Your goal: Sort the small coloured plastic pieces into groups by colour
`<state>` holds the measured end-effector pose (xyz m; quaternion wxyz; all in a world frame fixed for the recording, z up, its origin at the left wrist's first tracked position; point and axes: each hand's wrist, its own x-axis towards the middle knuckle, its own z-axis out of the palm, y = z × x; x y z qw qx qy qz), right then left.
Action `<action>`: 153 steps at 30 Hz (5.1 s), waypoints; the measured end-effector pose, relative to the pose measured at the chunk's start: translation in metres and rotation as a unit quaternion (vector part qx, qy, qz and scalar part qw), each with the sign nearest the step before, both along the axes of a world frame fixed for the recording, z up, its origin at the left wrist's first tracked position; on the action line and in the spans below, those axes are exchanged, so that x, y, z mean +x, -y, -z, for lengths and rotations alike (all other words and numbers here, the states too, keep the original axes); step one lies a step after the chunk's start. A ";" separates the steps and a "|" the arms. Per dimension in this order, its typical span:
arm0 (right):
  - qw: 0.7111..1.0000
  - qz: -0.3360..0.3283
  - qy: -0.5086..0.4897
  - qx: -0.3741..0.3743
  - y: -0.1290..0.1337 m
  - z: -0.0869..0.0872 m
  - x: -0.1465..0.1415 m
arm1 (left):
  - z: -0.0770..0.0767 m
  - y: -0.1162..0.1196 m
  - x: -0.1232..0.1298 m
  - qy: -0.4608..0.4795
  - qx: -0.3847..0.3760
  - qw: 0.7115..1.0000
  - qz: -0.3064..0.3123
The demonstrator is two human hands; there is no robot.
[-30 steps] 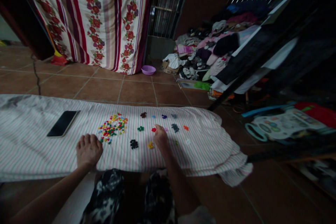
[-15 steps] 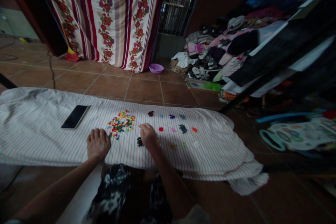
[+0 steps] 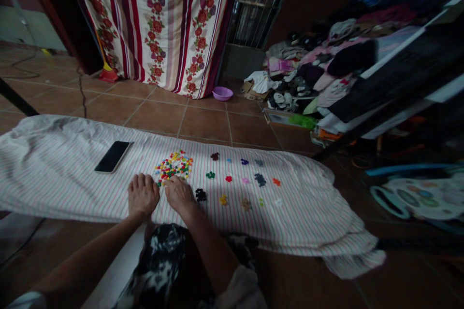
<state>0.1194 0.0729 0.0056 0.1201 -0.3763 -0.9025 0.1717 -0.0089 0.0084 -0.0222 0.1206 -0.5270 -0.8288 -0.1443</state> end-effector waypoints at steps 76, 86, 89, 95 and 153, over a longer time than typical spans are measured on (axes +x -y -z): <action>0.914 0.373 -0.152 0.052 0.018 0.044 0.173 | -0.016 0.004 0.005 -0.035 -0.030 0.999 -0.007; 0.917 0.356 -0.155 0.090 0.014 0.051 0.175 | -0.010 0.002 0.004 -0.042 -0.022 0.999 -0.013; 0.916 0.348 -0.160 0.121 0.012 0.052 0.175 | -0.010 0.001 0.003 -0.039 -0.026 0.999 -0.015; 0.929 0.276 -0.185 0.161 0.013 0.035 0.164 | -0.010 0.001 0.002 -0.033 -0.029 0.999 -0.013; 0.995 0.094 -0.028 0.006 -0.010 0.012 -0.007 | -0.007 0.000 0.003 -0.039 -0.023 0.999 -0.014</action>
